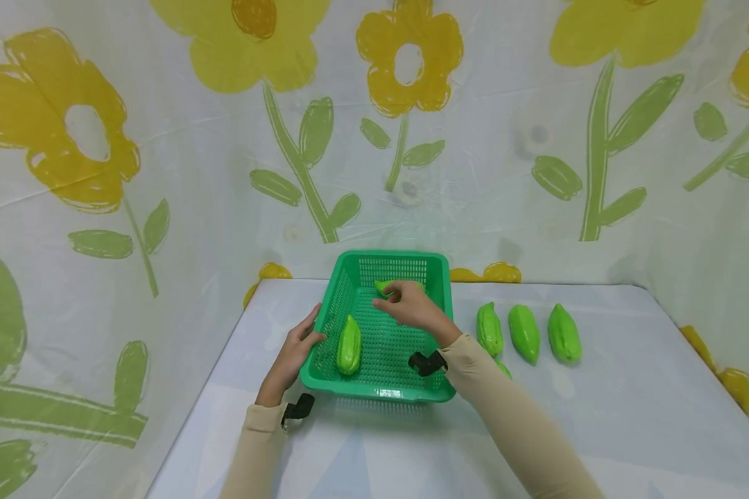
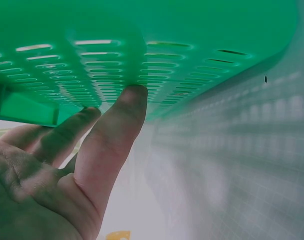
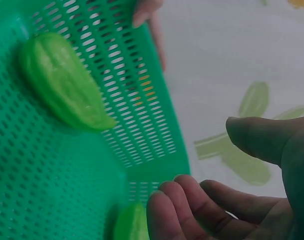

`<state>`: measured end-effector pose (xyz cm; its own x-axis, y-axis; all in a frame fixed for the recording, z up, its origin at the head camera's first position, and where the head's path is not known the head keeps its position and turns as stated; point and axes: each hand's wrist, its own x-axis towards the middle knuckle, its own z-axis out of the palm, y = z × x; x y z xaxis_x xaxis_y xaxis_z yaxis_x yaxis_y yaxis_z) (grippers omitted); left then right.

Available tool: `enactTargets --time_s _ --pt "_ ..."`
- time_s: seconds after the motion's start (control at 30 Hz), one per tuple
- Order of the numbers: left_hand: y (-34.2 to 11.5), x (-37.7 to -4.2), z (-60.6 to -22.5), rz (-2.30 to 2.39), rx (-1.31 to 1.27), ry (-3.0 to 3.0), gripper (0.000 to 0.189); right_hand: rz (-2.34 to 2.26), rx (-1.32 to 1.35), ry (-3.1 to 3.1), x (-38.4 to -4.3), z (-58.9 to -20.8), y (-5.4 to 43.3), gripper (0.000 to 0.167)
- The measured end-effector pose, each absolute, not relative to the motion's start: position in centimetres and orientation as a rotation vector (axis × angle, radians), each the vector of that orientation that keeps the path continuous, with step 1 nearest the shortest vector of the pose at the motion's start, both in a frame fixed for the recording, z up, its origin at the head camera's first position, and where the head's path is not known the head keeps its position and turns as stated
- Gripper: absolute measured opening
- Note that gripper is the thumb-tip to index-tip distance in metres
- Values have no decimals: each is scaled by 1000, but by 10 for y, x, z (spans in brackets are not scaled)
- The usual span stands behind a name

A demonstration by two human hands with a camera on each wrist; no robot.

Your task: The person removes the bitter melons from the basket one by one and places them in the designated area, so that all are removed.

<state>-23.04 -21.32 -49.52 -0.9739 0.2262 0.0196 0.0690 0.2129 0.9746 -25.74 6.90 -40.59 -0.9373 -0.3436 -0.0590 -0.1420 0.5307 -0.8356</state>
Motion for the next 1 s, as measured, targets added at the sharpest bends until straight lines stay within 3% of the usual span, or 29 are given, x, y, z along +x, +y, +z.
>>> enactTargets --time_s 0.6,1.0 --pt "-214 -230 -495 1879 287 2331 72 -1310 -337 2417 -278 -444 41 63" --pt "-213 -231 -495 1863 319 2347 71 -1167 -314 2401 -275 -447 22 69"
